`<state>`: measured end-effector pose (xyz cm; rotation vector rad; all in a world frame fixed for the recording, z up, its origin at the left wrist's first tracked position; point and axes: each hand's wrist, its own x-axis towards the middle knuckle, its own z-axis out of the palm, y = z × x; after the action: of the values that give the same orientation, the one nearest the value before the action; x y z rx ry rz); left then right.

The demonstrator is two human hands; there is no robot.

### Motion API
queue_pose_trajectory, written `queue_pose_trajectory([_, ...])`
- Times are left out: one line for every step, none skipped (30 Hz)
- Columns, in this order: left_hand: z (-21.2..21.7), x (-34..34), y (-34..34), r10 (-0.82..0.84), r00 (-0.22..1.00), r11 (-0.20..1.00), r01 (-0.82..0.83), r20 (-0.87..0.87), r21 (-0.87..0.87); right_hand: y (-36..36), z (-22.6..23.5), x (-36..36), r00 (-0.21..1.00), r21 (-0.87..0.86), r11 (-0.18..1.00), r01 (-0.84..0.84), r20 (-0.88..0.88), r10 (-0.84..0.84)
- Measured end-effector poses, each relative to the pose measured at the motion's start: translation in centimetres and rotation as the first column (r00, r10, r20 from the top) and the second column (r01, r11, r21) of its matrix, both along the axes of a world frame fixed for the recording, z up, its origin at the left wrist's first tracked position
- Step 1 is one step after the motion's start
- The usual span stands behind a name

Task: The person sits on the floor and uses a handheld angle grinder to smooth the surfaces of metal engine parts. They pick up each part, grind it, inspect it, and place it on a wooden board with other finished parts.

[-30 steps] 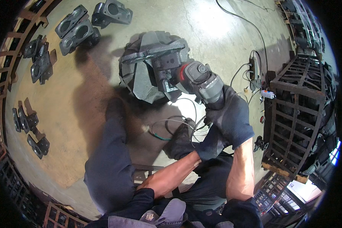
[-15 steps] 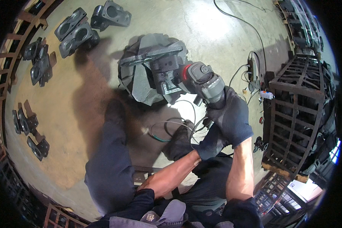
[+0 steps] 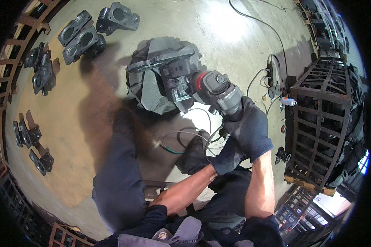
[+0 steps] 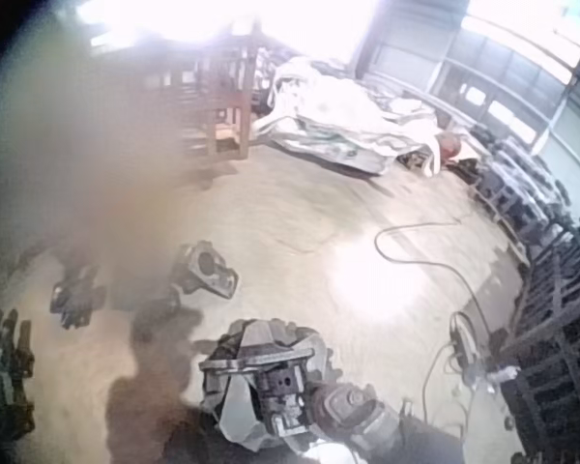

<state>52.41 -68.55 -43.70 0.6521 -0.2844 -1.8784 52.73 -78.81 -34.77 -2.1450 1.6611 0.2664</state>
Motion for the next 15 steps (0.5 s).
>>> queue_pose_trajectory([-0.5, 0.4, 0.4, 0.024, 1.000, 1.000, -0.024, 0.011, 0.017, 0.2, -0.5, 0.3, 1.000, 0.020, 1.000, -0.015, 0.018, 0.014])
queue_pose_trajectory([-1.0, 0.8, 0.7, 0.050, 0.999, 0.998, -0.051, 0.021, 0.031, 0.3, -1.3, 0.7, 0.998, 0.025, 0.999, -0.034, 0.051, 0.032])
queue_pose_trajectory([-0.8, 0.7, 0.7, 0.054, 0.999, 0.998, -0.054, 0.002, 0.029, 0.2, -1.3, 0.7, 0.998, 0.014, 0.999, -0.031, 0.056, 0.030])
queue_pose_trajectory([-0.8, 1.0, 0.5, 0.001, 0.998, 1.000, -0.003, 0.070, 0.027, 0.2, -1.4, 0.8, 0.998, 0.002, 1.000, -0.027, 0.061, 0.027])
queue_pose_trajectory([-0.6, 1.1, 0.6, 0.019, 0.999, 0.999, -0.020, 0.044, 0.039, 0.3, -1.4, 0.8, 0.997, 0.005, 1.000, -0.028, 0.070, 0.027])
queue_pose_trajectory([-0.3, 1.2, 0.7, 0.039, 0.999, 0.998, -0.040, 0.020, 0.050, 0.3, -1.4, 1.0, 0.996, 0.008, 1.000, -0.030, 0.082, 0.029])
queue_pose_trajectory([-0.1, 1.4, 0.8, 0.061, 0.998, 0.996, -0.061, -0.002, 0.061, 0.4, -1.4, 1.2, 0.995, 0.010, 0.999, -0.032, 0.095, 0.031])
queue_pose_trajectory([-0.5, 1.1, 0.8, 0.070, 0.994, 0.993, -0.061, -0.081, 0.104, 0.5, -1.1, 1.5, 0.995, -0.004, 0.999, -0.050, 0.081, 0.050])
queue_pose_trajectory([-1.0, 0.8, 0.8, 0.068, 0.994, 0.994, -0.060, -0.090, 0.090, 0.5, -1.1, 1.5, 0.996, -0.005, 0.999, -0.045, 0.072, 0.046])
queue_pose_trajectory([-1.4, 0.4, 0.9, 0.063, 0.993, 0.995, -0.055, -0.099, 0.078, 0.5, -1.1, 1.2, 0.997, -0.006, 0.999, -0.041, 0.063, 0.041])
queue_pose_trajectory([-1.9, -0.1, 0.8, 0.047, 0.998, 0.999, -0.047, -0.038, 0.010, 0.5, -1.3, 0.9, 0.998, -0.008, 0.999, -0.039, 0.054, 0.039])
queue_pose_trajectory([-2.2, -0.7, 0.7, 0.035, 0.999, 0.998, -0.034, 0.024, -0.058, 0.3, -1.4, 0.3, 0.998, -0.017, 1.000, -0.026, 0.056, 0.026])
queue_pose_trajectory([-2.5, -1.5, 0.4, 0.026, 1.000, 0.999, -0.027, -0.012, -0.047, 0.1, -1.6, -0.5, 0.998, -0.026, 1.000, -0.013, 0.058, 0.014])
queue_pose_trajectory([-2.6, -2.3, 0.1, 0.016, 0.999, 0.999, -0.017, -0.047, -0.029, -0.1, -1.4, -1.1, 0.998, -0.030, 1.000, 0.002, 0.060, 0.000])
queue_pose_trajectory([-2.5, -2.8, -0.1, 0.072, 0.986, 0.997, -0.074, -0.153, -0.009, -0.2, -1.3, -1.3, 0.997, -0.027, 0.999, 0.027, 0.068, -0.025])
